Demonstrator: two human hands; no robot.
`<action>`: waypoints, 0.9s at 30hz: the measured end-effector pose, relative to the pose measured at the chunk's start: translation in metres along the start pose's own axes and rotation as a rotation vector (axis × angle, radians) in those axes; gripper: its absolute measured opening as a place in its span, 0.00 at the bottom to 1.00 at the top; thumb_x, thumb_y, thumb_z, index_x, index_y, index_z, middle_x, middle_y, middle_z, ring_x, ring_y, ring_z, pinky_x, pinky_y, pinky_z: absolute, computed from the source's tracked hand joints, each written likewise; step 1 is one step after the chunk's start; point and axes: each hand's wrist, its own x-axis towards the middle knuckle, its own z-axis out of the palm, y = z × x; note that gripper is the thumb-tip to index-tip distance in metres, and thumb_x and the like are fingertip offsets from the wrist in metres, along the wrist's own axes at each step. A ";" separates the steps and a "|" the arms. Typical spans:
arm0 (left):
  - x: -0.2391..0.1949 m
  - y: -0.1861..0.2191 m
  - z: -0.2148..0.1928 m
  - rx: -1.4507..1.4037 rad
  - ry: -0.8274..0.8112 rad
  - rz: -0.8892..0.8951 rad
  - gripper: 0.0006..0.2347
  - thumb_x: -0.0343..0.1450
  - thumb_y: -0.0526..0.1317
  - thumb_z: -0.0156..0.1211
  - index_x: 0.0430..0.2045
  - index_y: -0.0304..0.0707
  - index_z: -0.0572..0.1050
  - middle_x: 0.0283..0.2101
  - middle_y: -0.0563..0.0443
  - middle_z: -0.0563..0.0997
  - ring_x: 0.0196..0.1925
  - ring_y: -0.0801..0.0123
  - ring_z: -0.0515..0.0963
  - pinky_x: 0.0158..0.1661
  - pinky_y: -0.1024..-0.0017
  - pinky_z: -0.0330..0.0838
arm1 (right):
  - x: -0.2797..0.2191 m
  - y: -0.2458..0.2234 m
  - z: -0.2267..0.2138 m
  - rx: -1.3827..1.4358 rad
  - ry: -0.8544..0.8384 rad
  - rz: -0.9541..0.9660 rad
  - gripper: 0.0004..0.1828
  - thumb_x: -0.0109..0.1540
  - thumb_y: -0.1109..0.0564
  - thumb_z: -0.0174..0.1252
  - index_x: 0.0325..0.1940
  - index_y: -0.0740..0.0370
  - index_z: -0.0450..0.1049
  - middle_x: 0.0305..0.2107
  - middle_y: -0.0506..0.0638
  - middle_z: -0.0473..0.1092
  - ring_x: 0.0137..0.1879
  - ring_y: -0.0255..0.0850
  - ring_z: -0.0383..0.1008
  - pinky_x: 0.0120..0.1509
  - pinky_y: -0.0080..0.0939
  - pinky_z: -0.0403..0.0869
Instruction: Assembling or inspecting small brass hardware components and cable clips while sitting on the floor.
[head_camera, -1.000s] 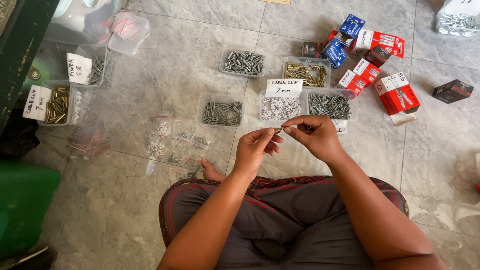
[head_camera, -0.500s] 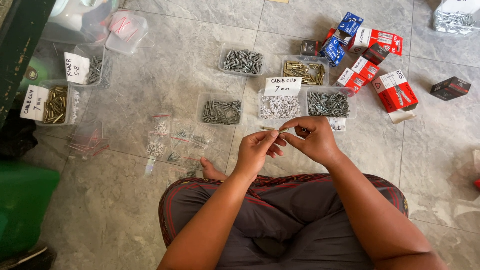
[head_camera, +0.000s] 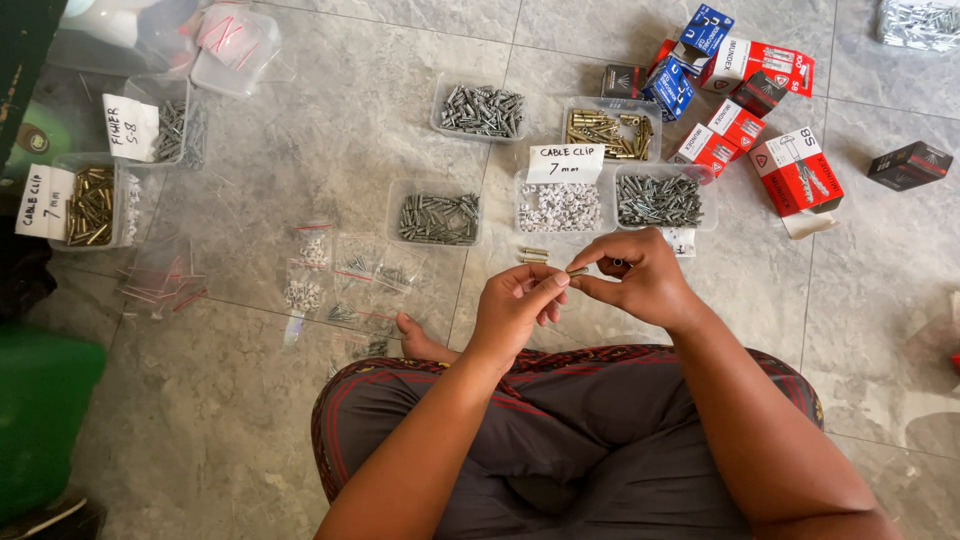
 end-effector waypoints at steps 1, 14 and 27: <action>0.000 0.000 0.001 -0.001 0.000 -0.002 0.08 0.70 0.38 0.68 0.34 0.29 0.81 0.25 0.43 0.81 0.21 0.72 0.79 0.22 0.81 0.68 | 0.000 0.001 0.000 0.000 0.000 0.002 0.10 0.50 0.68 0.69 0.33 0.58 0.83 0.09 0.43 0.52 0.19 0.33 0.51 0.28 0.35 0.61; -0.008 0.011 0.008 0.065 0.053 -0.014 0.12 0.73 0.42 0.64 0.23 0.32 0.81 0.16 0.45 0.78 0.16 0.72 0.74 0.20 0.81 0.63 | 0.069 0.190 -0.105 -0.566 0.288 0.541 0.08 0.61 0.55 0.67 0.44 0.46 0.83 0.19 0.42 0.65 0.27 0.36 0.65 0.35 0.40 0.65; -0.007 0.031 0.009 -0.079 -0.052 -0.299 0.06 0.71 0.33 0.64 0.29 0.24 0.82 0.23 0.46 0.80 0.22 0.73 0.74 0.27 0.78 0.70 | 0.144 0.286 -0.086 -0.905 0.208 0.616 0.12 0.60 0.44 0.68 0.39 0.51 0.85 0.24 0.54 0.76 0.27 0.48 0.72 0.36 0.49 0.73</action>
